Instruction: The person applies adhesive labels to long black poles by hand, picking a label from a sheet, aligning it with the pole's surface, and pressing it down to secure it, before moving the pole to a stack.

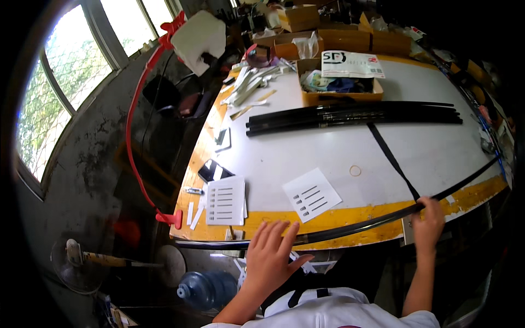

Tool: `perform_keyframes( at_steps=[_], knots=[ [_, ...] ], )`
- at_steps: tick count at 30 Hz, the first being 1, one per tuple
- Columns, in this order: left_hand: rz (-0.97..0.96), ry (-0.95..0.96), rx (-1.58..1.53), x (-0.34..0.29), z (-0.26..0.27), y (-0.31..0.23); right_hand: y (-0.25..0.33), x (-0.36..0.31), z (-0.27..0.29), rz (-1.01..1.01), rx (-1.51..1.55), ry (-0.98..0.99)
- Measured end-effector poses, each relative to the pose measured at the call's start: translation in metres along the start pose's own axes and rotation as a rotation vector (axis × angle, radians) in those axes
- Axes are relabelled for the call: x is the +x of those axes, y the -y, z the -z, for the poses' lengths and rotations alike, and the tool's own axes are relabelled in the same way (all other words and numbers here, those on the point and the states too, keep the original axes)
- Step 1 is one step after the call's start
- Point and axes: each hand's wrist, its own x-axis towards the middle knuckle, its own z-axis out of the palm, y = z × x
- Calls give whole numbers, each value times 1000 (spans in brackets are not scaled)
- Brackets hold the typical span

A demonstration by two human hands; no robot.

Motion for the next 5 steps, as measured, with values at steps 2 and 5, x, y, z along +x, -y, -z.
perform_keyframes(
  at_steps=[2,5],
  knots=[
    [44,228,-65,8,-1,-10,-35,21,14,-84,-16,-96],
    [212,750,-121,20,-15,-25,-50,50,31,-326,36,-106]
  ],
)
